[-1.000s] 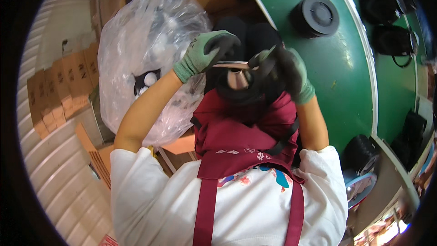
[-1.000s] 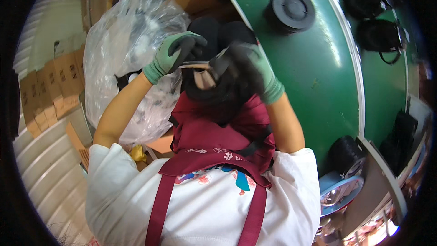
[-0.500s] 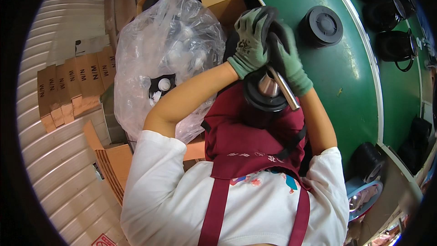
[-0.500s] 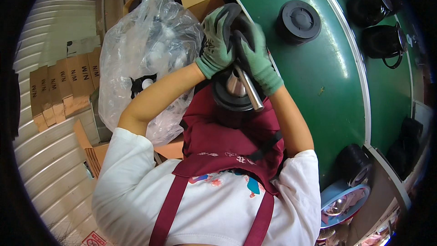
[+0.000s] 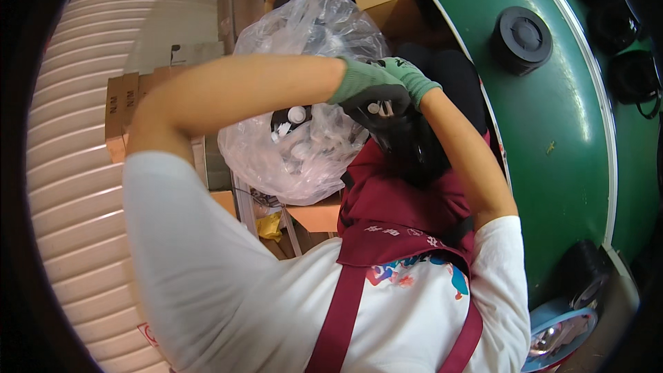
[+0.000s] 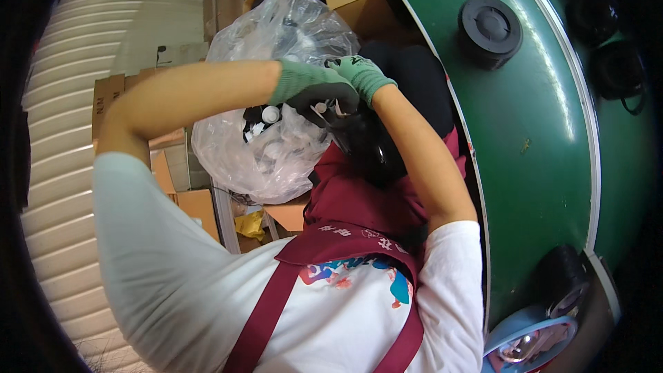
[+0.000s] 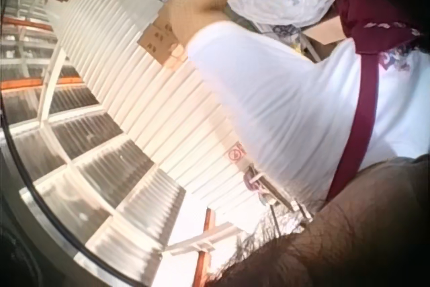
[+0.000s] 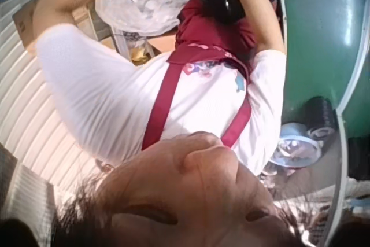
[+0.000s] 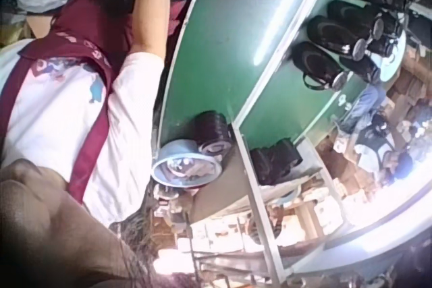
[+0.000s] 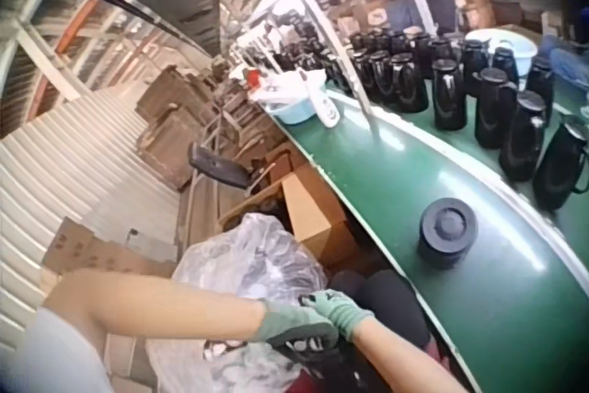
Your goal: The person repeatedly picks up black kettles from a green work surface, inserts a metal rod into the base, and places the assembled kettles back on the surface. The person also handles small white and black parts from a plastic bag and places them into the kettle bases.
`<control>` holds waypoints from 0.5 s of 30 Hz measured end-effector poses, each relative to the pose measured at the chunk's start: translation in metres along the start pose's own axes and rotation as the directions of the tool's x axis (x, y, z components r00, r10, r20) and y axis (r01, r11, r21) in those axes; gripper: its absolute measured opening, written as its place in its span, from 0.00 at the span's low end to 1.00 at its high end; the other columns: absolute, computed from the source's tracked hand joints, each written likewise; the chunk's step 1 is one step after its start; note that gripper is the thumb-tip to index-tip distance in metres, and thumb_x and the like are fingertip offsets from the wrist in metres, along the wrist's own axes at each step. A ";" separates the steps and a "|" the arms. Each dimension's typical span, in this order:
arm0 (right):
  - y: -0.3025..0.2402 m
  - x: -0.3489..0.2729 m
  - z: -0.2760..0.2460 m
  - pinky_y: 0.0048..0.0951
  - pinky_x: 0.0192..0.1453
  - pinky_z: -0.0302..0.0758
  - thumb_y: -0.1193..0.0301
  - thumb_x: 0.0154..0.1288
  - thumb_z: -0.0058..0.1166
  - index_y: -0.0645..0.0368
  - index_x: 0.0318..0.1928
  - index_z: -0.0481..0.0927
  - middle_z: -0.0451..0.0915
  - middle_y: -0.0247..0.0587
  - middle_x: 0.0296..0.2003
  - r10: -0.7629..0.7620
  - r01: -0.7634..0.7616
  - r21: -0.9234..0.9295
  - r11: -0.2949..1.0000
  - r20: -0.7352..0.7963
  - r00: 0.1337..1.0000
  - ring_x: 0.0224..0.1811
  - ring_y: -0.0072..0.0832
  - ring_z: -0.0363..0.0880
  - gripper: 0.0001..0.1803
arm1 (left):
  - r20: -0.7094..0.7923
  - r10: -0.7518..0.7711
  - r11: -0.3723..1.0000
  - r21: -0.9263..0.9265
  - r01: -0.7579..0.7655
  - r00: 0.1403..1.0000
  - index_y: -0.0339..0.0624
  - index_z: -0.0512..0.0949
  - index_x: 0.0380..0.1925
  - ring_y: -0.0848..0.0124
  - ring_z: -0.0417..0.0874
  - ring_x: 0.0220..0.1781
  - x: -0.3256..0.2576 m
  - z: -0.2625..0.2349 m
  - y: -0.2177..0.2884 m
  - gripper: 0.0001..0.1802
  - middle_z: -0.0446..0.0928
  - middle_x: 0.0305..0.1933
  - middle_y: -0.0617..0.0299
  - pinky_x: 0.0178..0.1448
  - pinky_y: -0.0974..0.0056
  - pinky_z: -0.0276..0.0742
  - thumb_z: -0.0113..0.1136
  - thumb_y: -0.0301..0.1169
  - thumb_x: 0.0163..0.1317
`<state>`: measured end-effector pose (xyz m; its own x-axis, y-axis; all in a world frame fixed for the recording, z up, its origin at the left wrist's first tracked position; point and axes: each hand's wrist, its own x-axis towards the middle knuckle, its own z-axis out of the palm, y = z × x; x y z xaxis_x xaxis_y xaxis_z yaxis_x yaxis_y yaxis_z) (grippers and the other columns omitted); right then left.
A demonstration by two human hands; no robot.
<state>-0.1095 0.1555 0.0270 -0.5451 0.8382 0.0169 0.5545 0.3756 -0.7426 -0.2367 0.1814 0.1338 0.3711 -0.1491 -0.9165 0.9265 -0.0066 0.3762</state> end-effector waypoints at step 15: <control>-0.010 -0.100 -0.045 0.45 0.54 0.71 0.56 0.72 0.52 0.52 0.38 0.86 0.85 0.38 0.38 0.171 -0.258 -0.167 0.951 -0.411 0.896 0.47 0.40 0.80 0.16 | -0.649 0.524 0.822 0.554 -0.129 0.552 0.37 0.73 0.52 0.40 0.80 0.51 -0.003 0.061 0.025 0.25 0.74 0.52 0.42 0.50 0.46 0.79 0.64 0.29 0.52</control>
<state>-0.0317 0.0858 0.0627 -0.1352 0.9773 0.1630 0.7737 0.2069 -0.5988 -0.2188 0.1213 0.1546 0.7305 0.5559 -0.3966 0.6795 -0.5345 0.5026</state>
